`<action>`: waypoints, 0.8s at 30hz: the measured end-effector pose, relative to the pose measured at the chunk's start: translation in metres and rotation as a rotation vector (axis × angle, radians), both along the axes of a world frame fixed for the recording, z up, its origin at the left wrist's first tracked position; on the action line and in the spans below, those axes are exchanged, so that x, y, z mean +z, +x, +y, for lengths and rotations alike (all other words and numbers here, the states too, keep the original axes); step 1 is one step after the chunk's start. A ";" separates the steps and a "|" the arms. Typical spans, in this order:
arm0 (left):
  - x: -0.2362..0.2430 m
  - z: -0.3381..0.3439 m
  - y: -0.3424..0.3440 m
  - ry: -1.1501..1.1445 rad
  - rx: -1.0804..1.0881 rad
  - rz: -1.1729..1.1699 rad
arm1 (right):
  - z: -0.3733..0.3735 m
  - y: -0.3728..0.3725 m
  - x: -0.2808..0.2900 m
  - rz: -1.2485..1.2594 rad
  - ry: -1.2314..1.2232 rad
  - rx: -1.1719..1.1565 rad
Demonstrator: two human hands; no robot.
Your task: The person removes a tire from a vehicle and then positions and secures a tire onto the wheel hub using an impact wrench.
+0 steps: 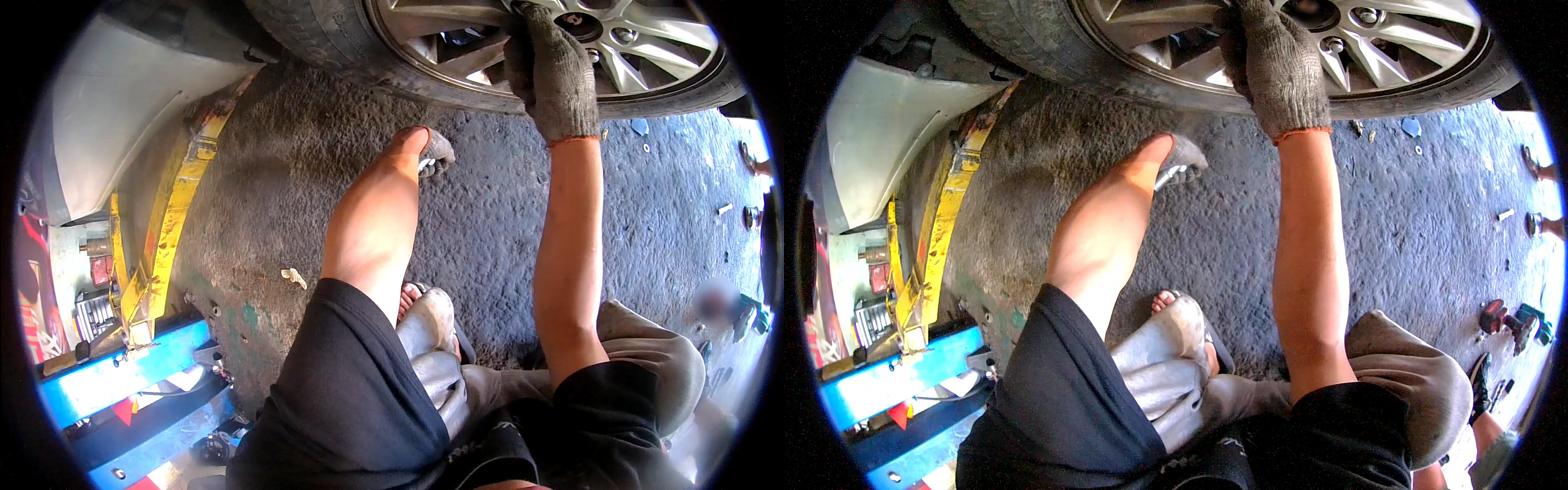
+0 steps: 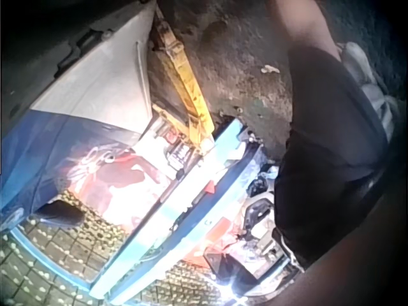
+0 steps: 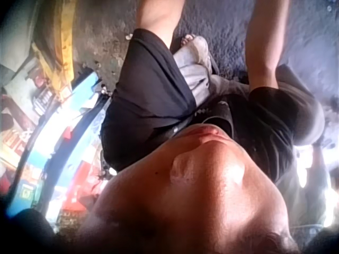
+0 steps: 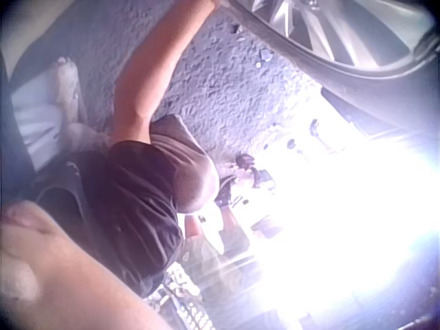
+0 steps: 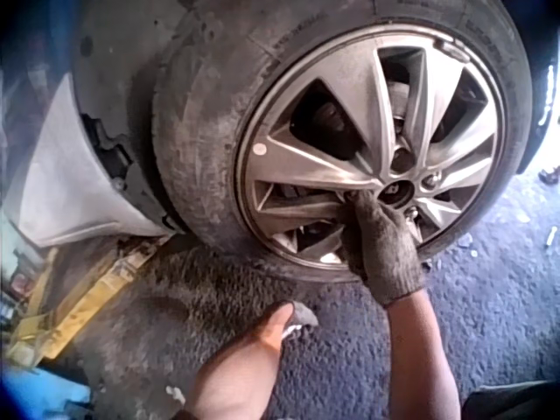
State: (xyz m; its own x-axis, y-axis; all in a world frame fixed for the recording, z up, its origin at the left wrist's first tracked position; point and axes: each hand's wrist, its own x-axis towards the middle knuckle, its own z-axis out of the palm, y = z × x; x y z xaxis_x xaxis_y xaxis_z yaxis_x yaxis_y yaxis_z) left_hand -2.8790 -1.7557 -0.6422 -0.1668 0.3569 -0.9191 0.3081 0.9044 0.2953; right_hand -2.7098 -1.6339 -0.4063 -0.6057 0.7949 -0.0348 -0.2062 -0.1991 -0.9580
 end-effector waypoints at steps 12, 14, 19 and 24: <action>0.009 0.003 -0.004 -0.057 0.042 0.016 | -0.015 0.007 0.018 -0.491 0.870 -0.423; 0.002 0.001 -0.007 -0.063 0.060 -0.009 | -0.026 0.005 0.021 -0.338 0.849 -0.509; -0.014 0.002 -0.014 -0.061 0.091 -0.060 | -0.030 -0.002 0.012 -0.210 0.834 -0.617; -0.024 0.003 -0.019 -0.057 0.124 -0.102 | -0.020 -0.009 -0.009 -0.261 1.023 -0.707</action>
State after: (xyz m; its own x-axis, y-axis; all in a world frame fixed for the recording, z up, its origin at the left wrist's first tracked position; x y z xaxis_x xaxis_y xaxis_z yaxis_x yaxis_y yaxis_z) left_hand -2.8982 -1.7529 -0.6664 -0.1108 0.2862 -0.9517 0.1638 0.9498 0.2665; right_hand -2.7189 -1.6540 -0.4148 -0.1080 0.6749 0.7300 0.2526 0.7288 -0.6364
